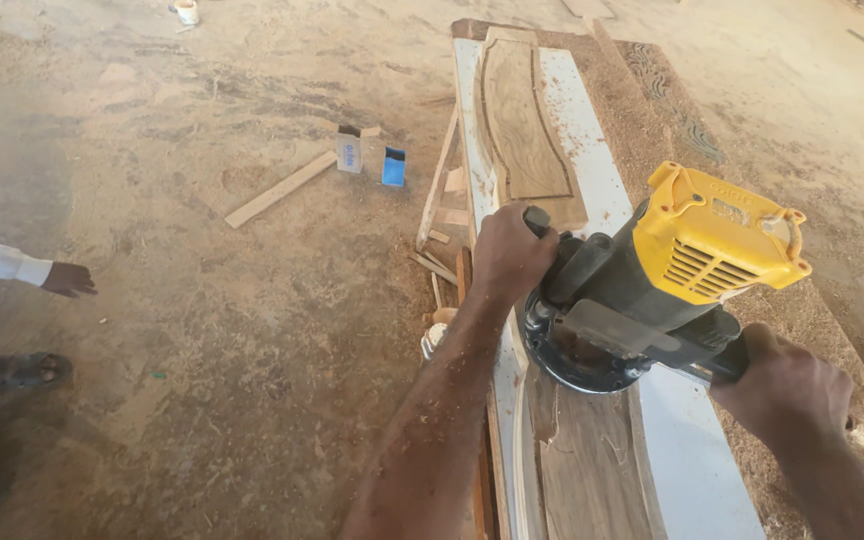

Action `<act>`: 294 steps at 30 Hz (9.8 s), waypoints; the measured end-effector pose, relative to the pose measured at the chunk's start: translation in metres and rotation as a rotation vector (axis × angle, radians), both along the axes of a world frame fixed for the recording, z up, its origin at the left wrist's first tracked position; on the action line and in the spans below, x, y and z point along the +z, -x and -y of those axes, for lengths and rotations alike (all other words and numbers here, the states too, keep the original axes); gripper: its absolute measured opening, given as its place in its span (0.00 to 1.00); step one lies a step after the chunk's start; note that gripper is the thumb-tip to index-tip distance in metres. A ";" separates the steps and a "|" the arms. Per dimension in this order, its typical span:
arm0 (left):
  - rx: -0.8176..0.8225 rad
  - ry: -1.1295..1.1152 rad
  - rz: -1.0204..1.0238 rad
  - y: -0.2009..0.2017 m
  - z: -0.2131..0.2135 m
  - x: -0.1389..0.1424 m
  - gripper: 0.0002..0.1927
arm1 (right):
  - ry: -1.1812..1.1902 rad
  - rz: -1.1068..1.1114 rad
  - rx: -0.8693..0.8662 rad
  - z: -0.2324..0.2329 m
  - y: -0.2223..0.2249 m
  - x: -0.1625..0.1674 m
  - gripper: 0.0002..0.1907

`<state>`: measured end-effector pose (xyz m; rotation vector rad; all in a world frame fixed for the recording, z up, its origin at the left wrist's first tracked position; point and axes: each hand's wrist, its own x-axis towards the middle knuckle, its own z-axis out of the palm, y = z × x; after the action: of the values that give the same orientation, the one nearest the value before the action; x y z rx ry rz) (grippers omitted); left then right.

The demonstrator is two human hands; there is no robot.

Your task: The person uses a yellow electric router to carve a decorative pattern into a long plank of wood. They guide the tool steadily along the wood's surface, following a pre-drawn design and creating a recessed, curved profile.

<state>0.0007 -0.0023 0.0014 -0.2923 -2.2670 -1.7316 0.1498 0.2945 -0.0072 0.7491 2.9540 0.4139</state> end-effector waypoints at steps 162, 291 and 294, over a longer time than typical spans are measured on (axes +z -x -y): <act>0.041 0.009 -0.016 -0.058 0.032 0.026 0.12 | -0.084 -0.116 0.077 0.032 -0.061 0.027 0.16; -0.052 0.025 0.077 -0.038 0.038 0.030 0.12 | -0.137 -0.112 0.029 0.014 -0.049 0.016 0.16; -0.114 0.043 0.219 -0.030 0.037 0.030 0.12 | -0.224 -0.022 0.016 0.012 -0.043 0.013 0.27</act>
<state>0.0307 -0.0391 0.0314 -0.2566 -2.4880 -1.8553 0.1924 0.2824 0.0054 0.7550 2.9683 0.7523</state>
